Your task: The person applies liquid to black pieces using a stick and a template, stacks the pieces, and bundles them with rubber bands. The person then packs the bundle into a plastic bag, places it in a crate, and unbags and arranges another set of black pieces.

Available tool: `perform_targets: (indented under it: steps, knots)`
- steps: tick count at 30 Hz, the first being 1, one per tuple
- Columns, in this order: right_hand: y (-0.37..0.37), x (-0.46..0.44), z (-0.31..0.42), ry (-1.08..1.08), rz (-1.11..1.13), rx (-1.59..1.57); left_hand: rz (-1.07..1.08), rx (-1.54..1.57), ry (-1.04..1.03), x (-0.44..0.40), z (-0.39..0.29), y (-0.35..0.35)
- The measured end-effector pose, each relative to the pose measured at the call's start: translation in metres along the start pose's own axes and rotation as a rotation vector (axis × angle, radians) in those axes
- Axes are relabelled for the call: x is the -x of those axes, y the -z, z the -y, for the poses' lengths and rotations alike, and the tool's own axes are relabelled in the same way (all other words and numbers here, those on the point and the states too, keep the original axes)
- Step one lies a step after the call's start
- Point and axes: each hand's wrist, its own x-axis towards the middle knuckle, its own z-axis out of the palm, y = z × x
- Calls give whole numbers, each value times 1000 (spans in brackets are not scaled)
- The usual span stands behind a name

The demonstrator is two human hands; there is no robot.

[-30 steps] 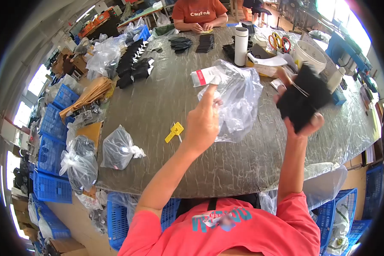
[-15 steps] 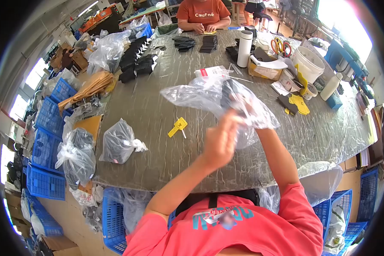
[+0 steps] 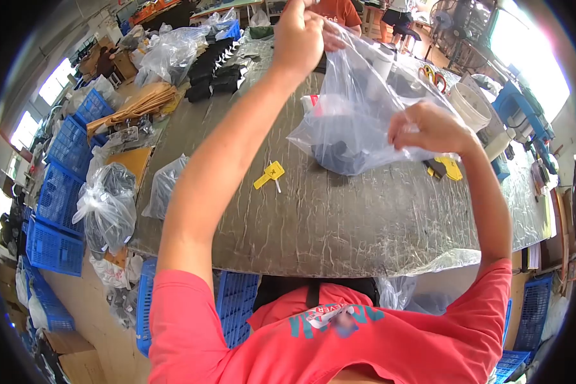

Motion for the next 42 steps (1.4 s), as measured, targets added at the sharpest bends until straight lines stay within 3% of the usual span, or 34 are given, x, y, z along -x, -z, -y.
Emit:
perform_targets:
  steps: [2, 3, 5, 8, 9, 11, 12, 13, 14, 15, 16, 17, 19, 21, 24, 26, 27, 30, 32, 34, 35, 37, 38, 42]
  knots:
    - [11, 13, 3, 148, -398, 65, -89, -321, -261, -17, -3, 8]
    - [10, 11, 10, 313, -796, 91, -38, -131, -186, -15, -24, 3]
    - [37, 13, 16, 288, -976, 195, 77, -7, -236, -10, -60, -12]
    - [52, -1, 44, 123, -732, 2, 183, 119, -193, 11, -106, -30]
    - [49, -16, 40, 314, -700, -16, 192, 155, -181, 16, -107, -28]
    - [38, -27, 43, 466, -604, -186, 177, 196, -186, 30, -97, -9]
    - [30, -33, 53, 614, -715, -180, 150, 198, -205, 40, -83, 3]
    - [24, -41, 63, 763, -832, -171, -61, 332, -62, 59, -70, 6]
    - [28, -40, 64, 816, -857, -126, -57, 395, 148, 75, -7, 43]
    - [32, -39, 66, 870, -883, -80, 54, 350, 158, 111, -27, 13]
    - [36, -38, 68, 922, -910, -34, 57, 442, 443, 132, 23, 19]
    - [30, -30, 80, 795, -920, 18, 237, -63, 217, 170, 83, 16]
    - [19, -41, 90, 620, -910, 34, 527, -505, 20, 216, 87, -27]
    - [6, -68, 72, 598, -903, 111, 600, -138, 185, 237, 50, -47]
    - [-7, -65, 20, 392, -964, 238, 382, 764, 545, 267, 36, -27]
    - [-19, -57, -14, 221, -853, 204, 178, 1354, 776, 282, 30, -11]
    - [-27, -58, -28, 201, -846, 210, 75, 1161, 869, 274, -2, -12]
    - [-39, -63, -39, 54, -775, 346, 351, 780, 923, 267, -21, -21]
    - [-37, -51, -19, 199, -1032, 465, 294, 740, 980, 263, -20, -24]
    - [-33, -18, 32, 481, -926, 242, 168, 769, 1021, 257, -19, -21]
    - [-43, -9, 54, 680, -729, 34, 175, 786, 1007, 255, -18, -17]
    - [-60, -7, 65, 832, -439, -103, 274, 758, 1016, 249, -26, -9]
    - [-75, -12, 61, 800, -357, -28, 329, 744, 1018, 244, -31, -3]
    - [-121, -42, 18, 481, 94, 143, 615, 221, 931, 230, -59, 34]
